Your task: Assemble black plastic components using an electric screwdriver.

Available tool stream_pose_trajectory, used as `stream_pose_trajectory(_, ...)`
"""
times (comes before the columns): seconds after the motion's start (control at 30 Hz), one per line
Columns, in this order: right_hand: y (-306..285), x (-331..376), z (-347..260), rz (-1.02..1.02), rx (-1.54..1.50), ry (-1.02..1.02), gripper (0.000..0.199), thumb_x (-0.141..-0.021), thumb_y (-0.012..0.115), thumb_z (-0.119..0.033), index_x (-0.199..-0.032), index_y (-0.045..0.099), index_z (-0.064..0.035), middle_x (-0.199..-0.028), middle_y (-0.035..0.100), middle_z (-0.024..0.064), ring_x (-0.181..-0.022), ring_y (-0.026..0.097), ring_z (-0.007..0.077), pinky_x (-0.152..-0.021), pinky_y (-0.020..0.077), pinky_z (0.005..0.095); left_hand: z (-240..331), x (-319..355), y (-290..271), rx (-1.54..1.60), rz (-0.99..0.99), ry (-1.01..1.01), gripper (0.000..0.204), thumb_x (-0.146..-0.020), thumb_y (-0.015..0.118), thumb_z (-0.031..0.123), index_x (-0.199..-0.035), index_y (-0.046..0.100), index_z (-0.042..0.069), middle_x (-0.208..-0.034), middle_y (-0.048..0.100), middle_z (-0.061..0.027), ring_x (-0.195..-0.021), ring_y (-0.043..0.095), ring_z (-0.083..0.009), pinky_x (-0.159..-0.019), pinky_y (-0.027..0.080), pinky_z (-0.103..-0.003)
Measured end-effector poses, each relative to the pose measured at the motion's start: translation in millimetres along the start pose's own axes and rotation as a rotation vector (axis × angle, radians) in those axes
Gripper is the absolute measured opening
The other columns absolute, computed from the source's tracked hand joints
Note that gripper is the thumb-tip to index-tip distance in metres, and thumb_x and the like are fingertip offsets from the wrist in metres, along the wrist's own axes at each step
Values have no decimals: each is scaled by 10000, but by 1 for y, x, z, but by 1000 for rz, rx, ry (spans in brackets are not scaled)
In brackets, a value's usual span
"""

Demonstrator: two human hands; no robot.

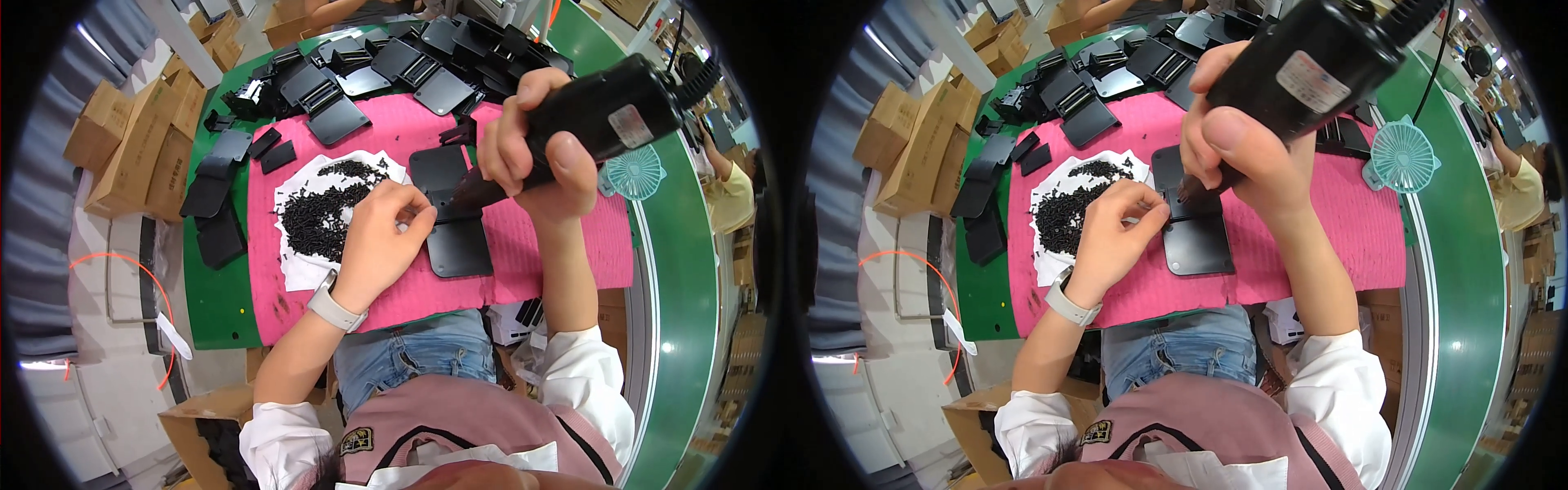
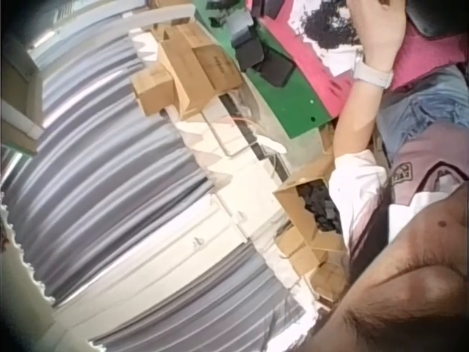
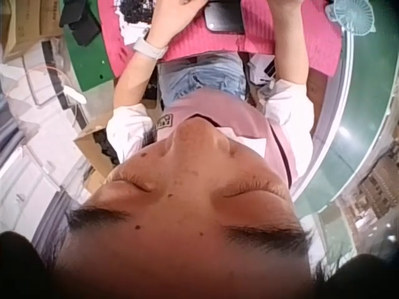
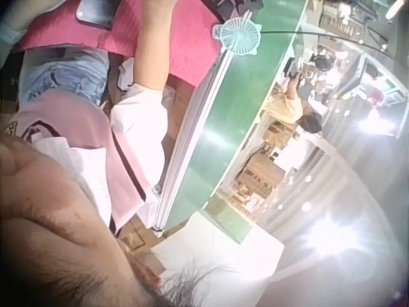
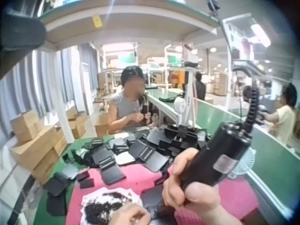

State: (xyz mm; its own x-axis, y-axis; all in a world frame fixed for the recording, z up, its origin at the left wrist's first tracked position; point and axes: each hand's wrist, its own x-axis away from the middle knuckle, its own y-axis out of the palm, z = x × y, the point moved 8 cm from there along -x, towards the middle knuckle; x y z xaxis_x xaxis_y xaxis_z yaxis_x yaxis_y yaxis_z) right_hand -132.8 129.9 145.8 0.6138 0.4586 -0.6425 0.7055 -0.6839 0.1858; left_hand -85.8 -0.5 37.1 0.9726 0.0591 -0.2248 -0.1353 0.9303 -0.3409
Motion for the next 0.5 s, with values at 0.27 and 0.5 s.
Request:
stream_pose_trajectory(0.27, 2, -1, 12, 41, 20, 41, 413, -829, 575, -323, -1083, 419, -37, -574, 440, 30, -400, 404, 111, -435, 364, 262, -19, 3, 16, 186, -134, -181, 117, -837, 603, 52, -803, 586, -59, -643, 615, -84, -542, 611, -132, -522, 482, -257)
stream_pose_trajectory(0.5, 15, -15, 21, 47, 152, 168, 250, -821, 590, -159, -954, 456, 4, -556, 458, 50, -403, 410, 114, -408, 357, 251, -31, 8, 20, 332, -74, -240, 103, -839, 612, 31, -787, 586, -53, -641, 610, -51, -525, 569, -64, -494, 455, -230)
